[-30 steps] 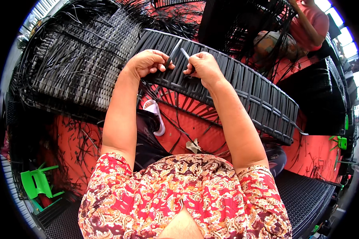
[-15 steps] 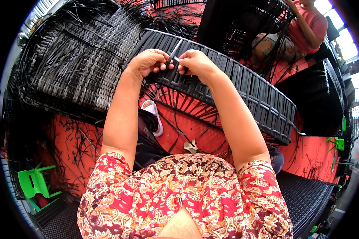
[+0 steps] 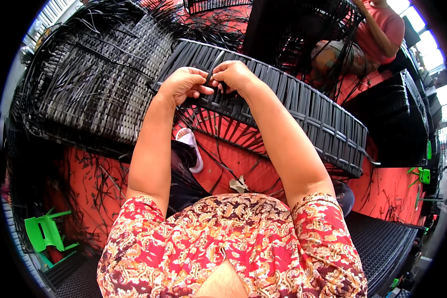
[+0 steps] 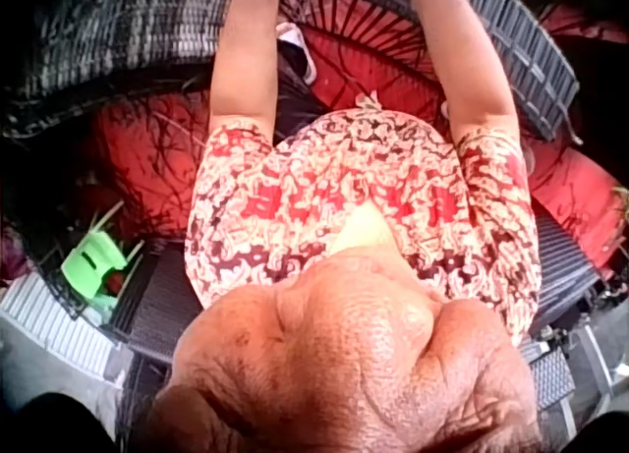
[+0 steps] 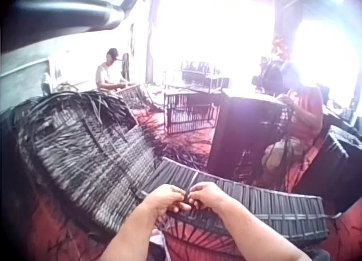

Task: The person binds black synthetic strips around the frame of a piece of furniture, pulling the material tight and tucking the ends by hand.

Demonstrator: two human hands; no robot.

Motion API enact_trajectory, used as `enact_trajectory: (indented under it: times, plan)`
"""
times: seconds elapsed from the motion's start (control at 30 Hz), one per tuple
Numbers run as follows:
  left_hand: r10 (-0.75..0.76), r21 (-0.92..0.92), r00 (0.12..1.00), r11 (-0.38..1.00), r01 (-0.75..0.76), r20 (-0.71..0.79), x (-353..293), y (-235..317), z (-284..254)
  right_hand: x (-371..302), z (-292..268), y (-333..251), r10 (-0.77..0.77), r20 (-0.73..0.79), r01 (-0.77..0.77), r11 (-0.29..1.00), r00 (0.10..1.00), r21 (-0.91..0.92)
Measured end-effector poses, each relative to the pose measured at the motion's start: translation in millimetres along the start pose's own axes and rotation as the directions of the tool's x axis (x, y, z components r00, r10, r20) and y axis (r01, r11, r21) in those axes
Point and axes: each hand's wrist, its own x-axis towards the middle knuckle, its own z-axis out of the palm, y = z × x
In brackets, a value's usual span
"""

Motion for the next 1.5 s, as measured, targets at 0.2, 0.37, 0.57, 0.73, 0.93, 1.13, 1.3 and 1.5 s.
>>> enact_trajectory:
  times: [0.2, 0.37, 0.57, 0.73, 0.93, 1.13, 1.3, 1.5]
  plan:
    - [0.069, 0.008, 0.989, 0.998, -0.068, -0.131, -3.3, -5.1, 8.2, 7.1, -3.0, 2.6, -0.012, 0.016, 0.012, 1.000, 1.000, -0.003]
    - [0.108, -0.008, 0.982, 0.994, -0.111, -0.157, 4.2, -13.2, 9.1, 8.9, -6.9, 4.5, -0.017, 0.026, 0.017, 1.000, 1.000, 0.009]
    - [0.138, 0.000, 0.981, 0.990, -0.139, -0.133, 7.7, -11.0, 9.6, 10.5, -8.8, 7.4, -0.024, 0.036, 0.024, 1.000, 0.999, -0.015]
    - [0.107, 0.165, 0.976, 0.983, -0.076, -0.187, 18.9, -1.1, 13.5, 9.5, -7.6, 5.0, -0.035, 0.018, 0.035, 0.999, 0.999, -0.023]
    - [0.276, 0.393, 0.911, 0.908, -0.143, -0.306, 27.7, -0.5, 14.9, 11.8, -12.4, 6.2, -0.137, -0.001, 0.135, 0.982, 0.991, -0.132]
    - [0.498, 0.380, 0.683, 0.863, -0.333, -0.533, 8.2, 16.2, -29.8, -40.7, -45.6, 21.8, -0.672, -0.069, 0.502, 0.613, 0.737, -0.610]
    - [0.611, 0.508, 0.513, 0.790, -0.343, -0.604, -3.7, 18.5, -61.0, -90.2, -69.9, 68.5, -0.702, -0.077, 0.283, 0.381, 0.708, -0.880]
    - [0.628, 0.488, 0.514, 0.778, -0.396, -0.585, 0.9, 16.8, -70.7, -117.0, -83.6, 98.9, -0.643, -0.144, 0.105, 0.332, 0.752, -0.938]
